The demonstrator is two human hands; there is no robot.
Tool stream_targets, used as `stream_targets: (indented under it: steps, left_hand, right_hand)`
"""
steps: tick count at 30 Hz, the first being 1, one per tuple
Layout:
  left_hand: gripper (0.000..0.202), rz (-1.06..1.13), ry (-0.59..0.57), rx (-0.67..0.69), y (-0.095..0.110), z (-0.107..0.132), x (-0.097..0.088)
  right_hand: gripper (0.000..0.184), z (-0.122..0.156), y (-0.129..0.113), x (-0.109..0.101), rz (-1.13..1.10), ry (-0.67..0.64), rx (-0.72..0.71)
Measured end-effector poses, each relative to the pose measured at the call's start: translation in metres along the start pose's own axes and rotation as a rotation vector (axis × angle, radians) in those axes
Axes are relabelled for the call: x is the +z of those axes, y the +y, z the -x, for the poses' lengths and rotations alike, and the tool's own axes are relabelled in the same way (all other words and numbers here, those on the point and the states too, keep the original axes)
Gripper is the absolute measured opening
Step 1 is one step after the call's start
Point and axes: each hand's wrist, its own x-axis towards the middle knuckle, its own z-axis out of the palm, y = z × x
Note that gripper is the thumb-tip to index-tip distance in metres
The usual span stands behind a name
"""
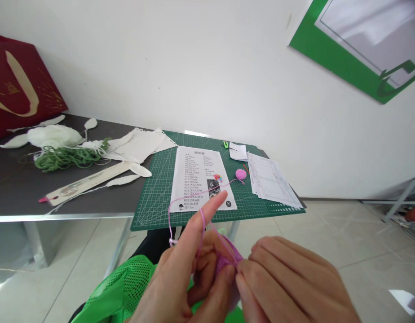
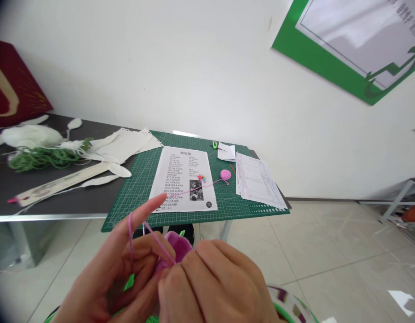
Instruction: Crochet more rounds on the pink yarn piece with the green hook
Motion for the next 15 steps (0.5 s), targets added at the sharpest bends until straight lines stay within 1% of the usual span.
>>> stream_targets:
  steps: [2, 4, 5, 7, 8, 11, 13, 15]
  left_hand:
    - [0.080, -0.019, 0.063, 0.011, -0.007, 0.002, 0.003]
    - [0.094, -0.011, 0.152, 0.002, -0.014, 0.004, 0.008]
    - [0.100, 0.003, 0.197, -0.009, -0.016, 0.005, 0.010]
    - [0.104, 0.061, 0.252, -0.042, -0.016, 0.004, 0.014]
    - [0.101, 0.105, 0.258, -0.064, -0.014, 0.004, 0.015]
    - [0.090, 0.264, 0.208, -0.175, -0.003, -0.001, 0.013]
    - [0.090, 0.352, 0.143, -0.255, 0.005, -0.003, 0.008]
    - [0.094, 0.412, 0.087, -0.287, 0.008, -0.004, 0.001]
  right_hand:
    - [0.026, 0.005, -0.003, 0.015, -0.035, 0.017, 0.053]
    - [0.028, 0.011, -0.006, 0.033, -0.094, 0.132, 0.175]
    - [0.029, 0.014, -0.007, 0.042, -0.106, 0.181, 0.212]
    - [0.025, 0.019, -0.007, 0.056, -0.129, 0.287, 0.256]
    - [0.023, 0.022, -0.007, 0.060, -0.141, 0.325, 0.256]
    - [0.021, 0.026, -0.004, 0.065, -0.198, 0.383, 0.222]
    - [0.021, 0.025, -0.002, 0.061, -0.241, 0.392, 0.197]
    - [0.022, 0.024, -0.001, 0.054, -0.274, 0.381, 0.164]
